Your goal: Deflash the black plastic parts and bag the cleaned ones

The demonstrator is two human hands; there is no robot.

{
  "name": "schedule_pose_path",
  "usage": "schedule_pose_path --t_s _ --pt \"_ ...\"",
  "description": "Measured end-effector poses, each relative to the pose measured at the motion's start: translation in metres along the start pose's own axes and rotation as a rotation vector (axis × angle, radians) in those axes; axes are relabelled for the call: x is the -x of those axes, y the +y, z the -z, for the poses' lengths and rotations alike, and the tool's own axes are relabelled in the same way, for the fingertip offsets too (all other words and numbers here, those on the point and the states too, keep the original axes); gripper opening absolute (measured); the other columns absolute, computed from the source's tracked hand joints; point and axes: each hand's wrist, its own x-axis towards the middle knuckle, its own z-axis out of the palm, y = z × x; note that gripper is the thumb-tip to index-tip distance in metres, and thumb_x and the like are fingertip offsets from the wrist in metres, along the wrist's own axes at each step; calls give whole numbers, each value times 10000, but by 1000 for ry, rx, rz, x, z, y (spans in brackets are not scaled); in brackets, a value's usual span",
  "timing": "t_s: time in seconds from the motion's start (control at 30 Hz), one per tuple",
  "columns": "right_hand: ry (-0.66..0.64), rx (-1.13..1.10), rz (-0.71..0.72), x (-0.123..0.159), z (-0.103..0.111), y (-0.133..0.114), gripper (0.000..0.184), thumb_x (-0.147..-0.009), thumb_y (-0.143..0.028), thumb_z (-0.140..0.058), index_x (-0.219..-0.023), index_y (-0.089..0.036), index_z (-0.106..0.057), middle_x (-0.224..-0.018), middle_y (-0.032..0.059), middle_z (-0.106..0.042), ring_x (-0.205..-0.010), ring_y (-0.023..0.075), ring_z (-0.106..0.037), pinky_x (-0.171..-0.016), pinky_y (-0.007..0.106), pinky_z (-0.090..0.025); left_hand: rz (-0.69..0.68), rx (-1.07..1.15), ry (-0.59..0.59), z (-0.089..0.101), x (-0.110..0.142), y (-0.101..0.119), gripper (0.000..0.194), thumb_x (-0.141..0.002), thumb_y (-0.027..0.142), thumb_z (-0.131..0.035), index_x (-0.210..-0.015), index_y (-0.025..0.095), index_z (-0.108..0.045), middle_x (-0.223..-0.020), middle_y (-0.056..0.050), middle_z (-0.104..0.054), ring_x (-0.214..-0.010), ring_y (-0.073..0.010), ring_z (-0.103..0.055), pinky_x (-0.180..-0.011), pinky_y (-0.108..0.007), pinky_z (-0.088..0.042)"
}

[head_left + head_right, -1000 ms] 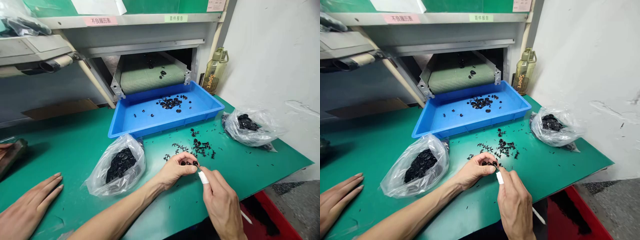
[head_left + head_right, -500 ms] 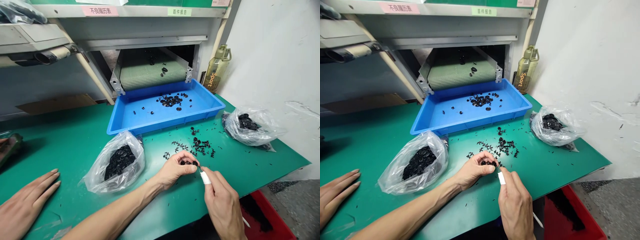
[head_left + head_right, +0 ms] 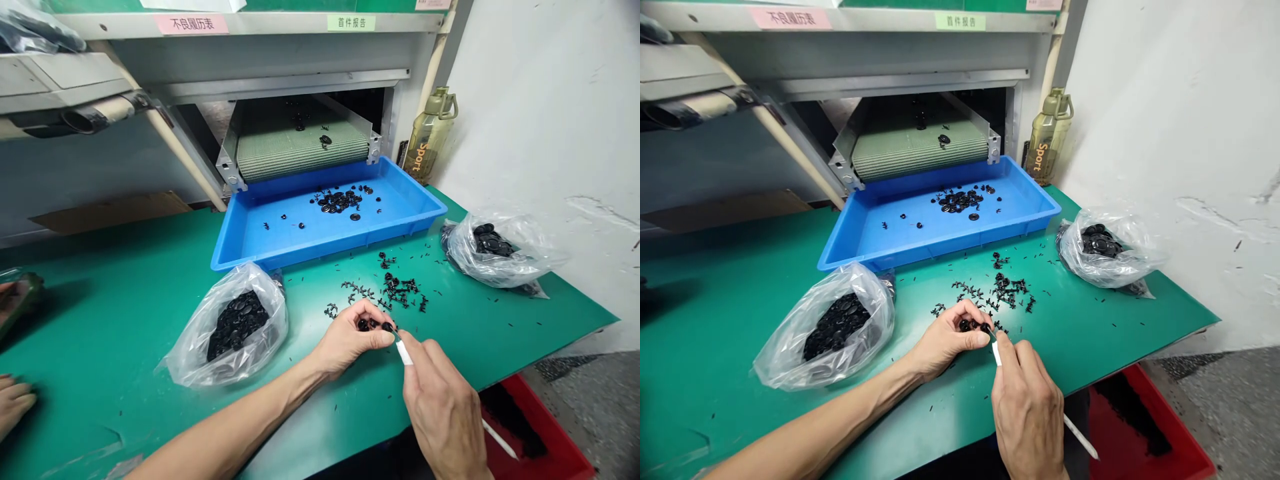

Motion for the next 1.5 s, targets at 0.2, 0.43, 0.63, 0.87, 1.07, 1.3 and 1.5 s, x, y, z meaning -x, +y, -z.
schedule_pose_path --t_s 0.2,0.43,0.63,0.87,1.07,1.3,1.5 --pt "-68 34 57 -2 12 5 439 -1016 -325 -237 -1155 -163 -620 -734 33 -549 -647 145 -561 -579 270 -383 -115 -135 3 -3 2 -4 236 -702 207 -799 -811 151 -598 -885 -23 -656 -696 -89 -496 -684 -256 -387" --pt "-34 49 -28 -1 9 -7 479 -1019 -338 -186 -1112 -152 -617 -731 33 -546 -586 137 -535 -547 269 -360 -117 -192 27 -6 3 -4 242 -706 224 -793 -807 151 -586 -937 -35 -667 -665 -82 -478 -678 -259 -389" --pt "-5 64 -63 2 0 -14 455 -1017 -327 -210 -1088 -147 -621 -709 36 -525 -577 146 -512 -548 272 -352 -53 -175 37 -7 3 -1 268 -686 277 -810 -773 153 -590 -922 -50 -677 -772 -130 -551 -715 -270 -400" --pt "10 20 -83 4 -3 -14 442 -1016 -327 -215 -1091 -142 -610 -712 43 -531 -589 150 -520 -563 268 -377 -4 -226 -1 -4 2 1 266 -721 318 -786 -914 171 -677 -899 -38 -678 -773 -130 -557 -728 -266 -414" --pt "2 -3 -82 3 -3 -13 444 -1016 -321 -226 -1097 -129 -618 -715 43 -531 -596 147 -527 -555 260 -377 7 -204 -26 -1 0 1 215 -726 298 -782 -875 170 -696 -956 -51 -687 -864 -157 -590 -805 -294 -440" --pt "-42 -6 -69 3 4 -9 469 -1015 -332 -199 -1118 -142 -614 -737 48 -550 -597 146 -541 -541 259 -380 -39 -170 83 -10 2 2 238 -672 268 -816 -796 159 -644 -852 -42 -712 -823 -166 -625 -768 -294 -463" --pt "-36 34 -59 4 0 -6 451 -1014 -324 -208 -1129 -148 -607 -739 52 -560 -610 156 -540 -554 265 -384 -57 -272 104 -13 2 1 218 -701 298 -792 -792 164 -646 -858 -37 -703 -769 -144 -595 -703 -263 -440"
